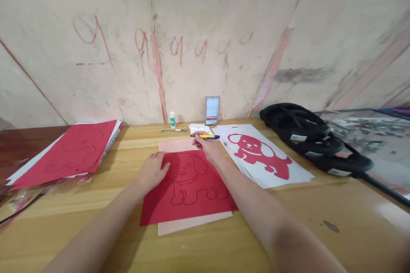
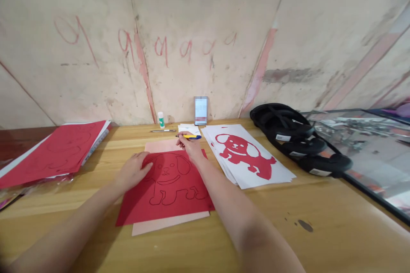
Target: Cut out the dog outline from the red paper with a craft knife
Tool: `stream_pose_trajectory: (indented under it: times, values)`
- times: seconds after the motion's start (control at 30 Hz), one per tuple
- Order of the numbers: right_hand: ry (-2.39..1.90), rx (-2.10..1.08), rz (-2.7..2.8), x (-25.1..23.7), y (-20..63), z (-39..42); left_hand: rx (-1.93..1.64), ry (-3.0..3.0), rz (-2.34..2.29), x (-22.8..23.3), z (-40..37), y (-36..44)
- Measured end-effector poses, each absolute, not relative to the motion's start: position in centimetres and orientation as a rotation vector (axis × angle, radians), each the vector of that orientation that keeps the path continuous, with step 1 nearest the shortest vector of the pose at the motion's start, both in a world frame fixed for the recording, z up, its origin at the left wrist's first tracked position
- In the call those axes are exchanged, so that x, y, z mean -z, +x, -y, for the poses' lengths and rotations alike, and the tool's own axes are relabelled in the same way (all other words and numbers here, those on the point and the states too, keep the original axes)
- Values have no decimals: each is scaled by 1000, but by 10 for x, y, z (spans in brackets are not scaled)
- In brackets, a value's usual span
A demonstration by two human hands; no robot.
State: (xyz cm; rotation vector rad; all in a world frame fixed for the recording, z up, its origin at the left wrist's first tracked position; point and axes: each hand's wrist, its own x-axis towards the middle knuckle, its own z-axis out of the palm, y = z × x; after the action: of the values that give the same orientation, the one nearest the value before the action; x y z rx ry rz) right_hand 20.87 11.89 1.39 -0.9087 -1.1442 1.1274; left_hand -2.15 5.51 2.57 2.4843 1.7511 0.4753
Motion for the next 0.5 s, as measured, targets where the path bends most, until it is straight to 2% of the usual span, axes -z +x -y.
stream_pose_trajectory:
  times: [0.3,0.5]
  values:
    - [-982,-1042,1244,-67,225,-102,-421,2274,-1983,-37,-44,-51]
    - [-974,-1031,1100,-63,234,-73,-558,2419,-1828,-24,-15,-27]
